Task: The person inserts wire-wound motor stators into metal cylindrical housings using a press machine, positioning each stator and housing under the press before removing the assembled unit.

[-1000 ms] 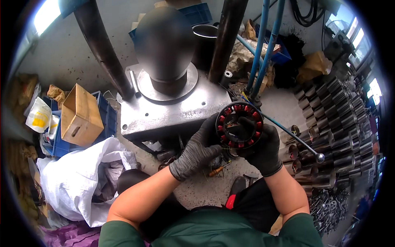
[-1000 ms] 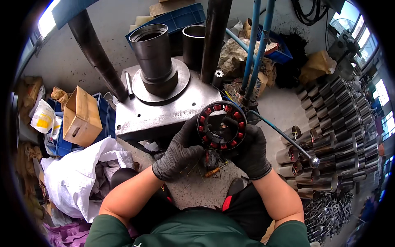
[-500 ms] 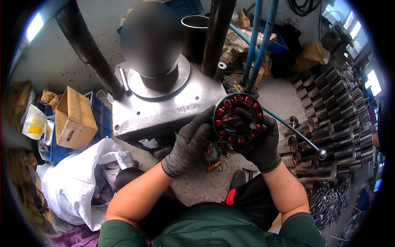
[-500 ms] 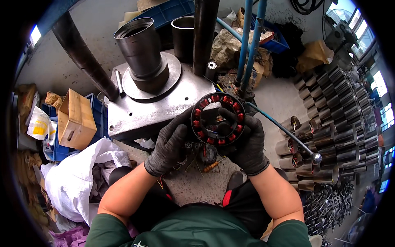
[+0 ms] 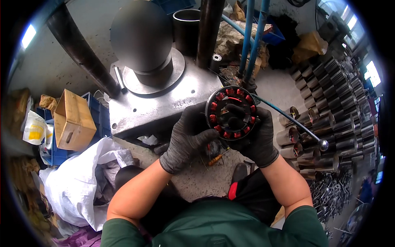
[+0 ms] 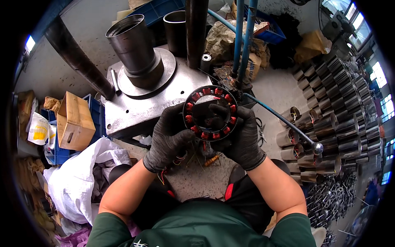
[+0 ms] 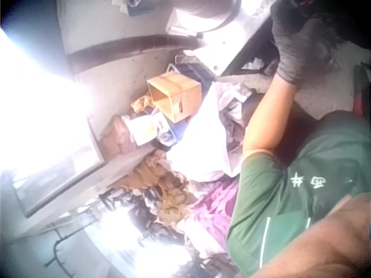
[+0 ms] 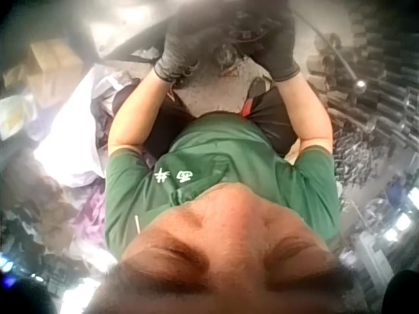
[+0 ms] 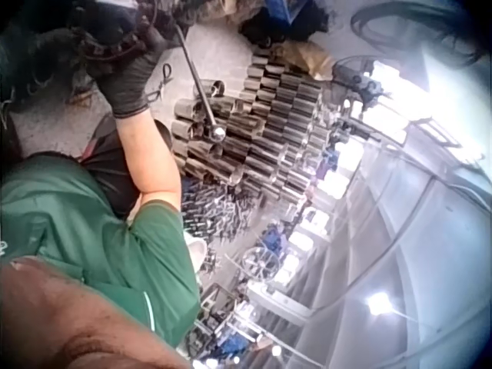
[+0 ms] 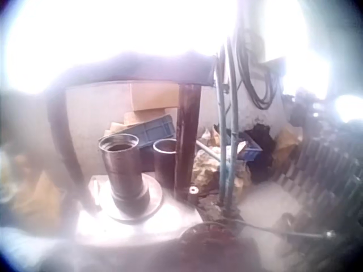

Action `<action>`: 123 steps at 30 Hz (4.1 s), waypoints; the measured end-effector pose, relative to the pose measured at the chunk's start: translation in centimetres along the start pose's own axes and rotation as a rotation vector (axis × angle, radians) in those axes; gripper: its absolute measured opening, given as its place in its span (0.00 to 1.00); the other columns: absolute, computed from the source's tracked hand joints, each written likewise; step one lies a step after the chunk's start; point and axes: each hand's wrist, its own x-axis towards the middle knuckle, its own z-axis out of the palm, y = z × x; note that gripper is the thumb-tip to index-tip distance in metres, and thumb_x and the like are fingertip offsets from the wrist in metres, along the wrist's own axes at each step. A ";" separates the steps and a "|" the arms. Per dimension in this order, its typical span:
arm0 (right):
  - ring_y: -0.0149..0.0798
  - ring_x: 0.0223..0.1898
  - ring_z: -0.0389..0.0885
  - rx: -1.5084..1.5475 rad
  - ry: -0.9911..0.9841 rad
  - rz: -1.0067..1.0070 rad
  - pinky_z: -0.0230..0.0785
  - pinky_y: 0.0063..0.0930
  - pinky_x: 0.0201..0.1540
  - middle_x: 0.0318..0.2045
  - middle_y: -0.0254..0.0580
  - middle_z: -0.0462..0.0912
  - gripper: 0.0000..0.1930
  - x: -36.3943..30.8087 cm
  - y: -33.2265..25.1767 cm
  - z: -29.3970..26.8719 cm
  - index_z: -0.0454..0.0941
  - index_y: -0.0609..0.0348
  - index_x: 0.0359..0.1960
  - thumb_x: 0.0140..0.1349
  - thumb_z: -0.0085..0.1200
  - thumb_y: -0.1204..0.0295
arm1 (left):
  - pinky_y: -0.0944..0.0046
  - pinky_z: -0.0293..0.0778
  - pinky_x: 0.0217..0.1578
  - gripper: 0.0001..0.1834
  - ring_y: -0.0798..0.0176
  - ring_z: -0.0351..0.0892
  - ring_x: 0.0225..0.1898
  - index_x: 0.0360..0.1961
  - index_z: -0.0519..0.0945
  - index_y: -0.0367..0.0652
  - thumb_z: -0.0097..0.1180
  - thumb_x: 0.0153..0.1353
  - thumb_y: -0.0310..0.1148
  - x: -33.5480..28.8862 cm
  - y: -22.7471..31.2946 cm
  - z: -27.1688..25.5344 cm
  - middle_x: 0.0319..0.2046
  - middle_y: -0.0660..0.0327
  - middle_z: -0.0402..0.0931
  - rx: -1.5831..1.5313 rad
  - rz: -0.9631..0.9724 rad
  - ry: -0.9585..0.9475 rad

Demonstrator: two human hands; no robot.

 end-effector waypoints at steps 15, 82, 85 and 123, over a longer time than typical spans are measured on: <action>0.35 0.36 0.85 -0.106 0.030 -0.103 0.78 0.25 0.29 0.47 0.43 0.85 0.33 -0.2 0.9 1.2 0.76 0.58 0.63 0.67 0.49 0.45 | 0.56 0.72 0.65 0.32 0.59 0.75 0.62 0.70 0.67 0.38 0.62 0.67 0.28 0.7 2.8 0.4 0.60 0.53 0.76 -0.089 -0.274 0.095; 0.48 0.67 0.72 -0.144 -0.227 -0.205 0.67 0.49 0.69 0.69 0.47 0.68 0.39 0.8 2.4 1.4 0.55 0.52 0.77 0.73 0.40 0.40 | 0.57 0.79 0.53 0.47 0.57 0.77 0.53 0.68 0.68 0.47 0.79 0.46 0.25 0.0 0.7 0.5 0.53 0.56 0.73 0.731 0.451 0.153; 0.48 0.67 0.73 -0.015 -0.200 -0.245 0.67 0.49 0.70 0.66 0.47 0.72 0.40 0.5 1.9 1.7 0.61 0.53 0.74 0.72 0.38 0.37 | 0.55 0.80 0.53 0.54 0.52 0.77 0.54 0.70 0.67 0.47 0.82 0.40 0.28 -0.7 1.1 1.3 0.55 0.54 0.70 0.913 0.571 0.026; 0.55 0.60 0.80 0.137 -0.166 0.075 0.74 0.51 0.65 0.59 0.58 0.81 0.42 0.7 0.9 -0.5 0.73 0.62 0.66 0.68 0.44 0.35 | 0.43 0.70 0.63 0.41 0.38 0.71 0.64 0.58 0.82 0.54 0.79 0.39 0.50 -0.5 6.4 1.5 0.69 0.44 0.65 1.348 0.385 -0.321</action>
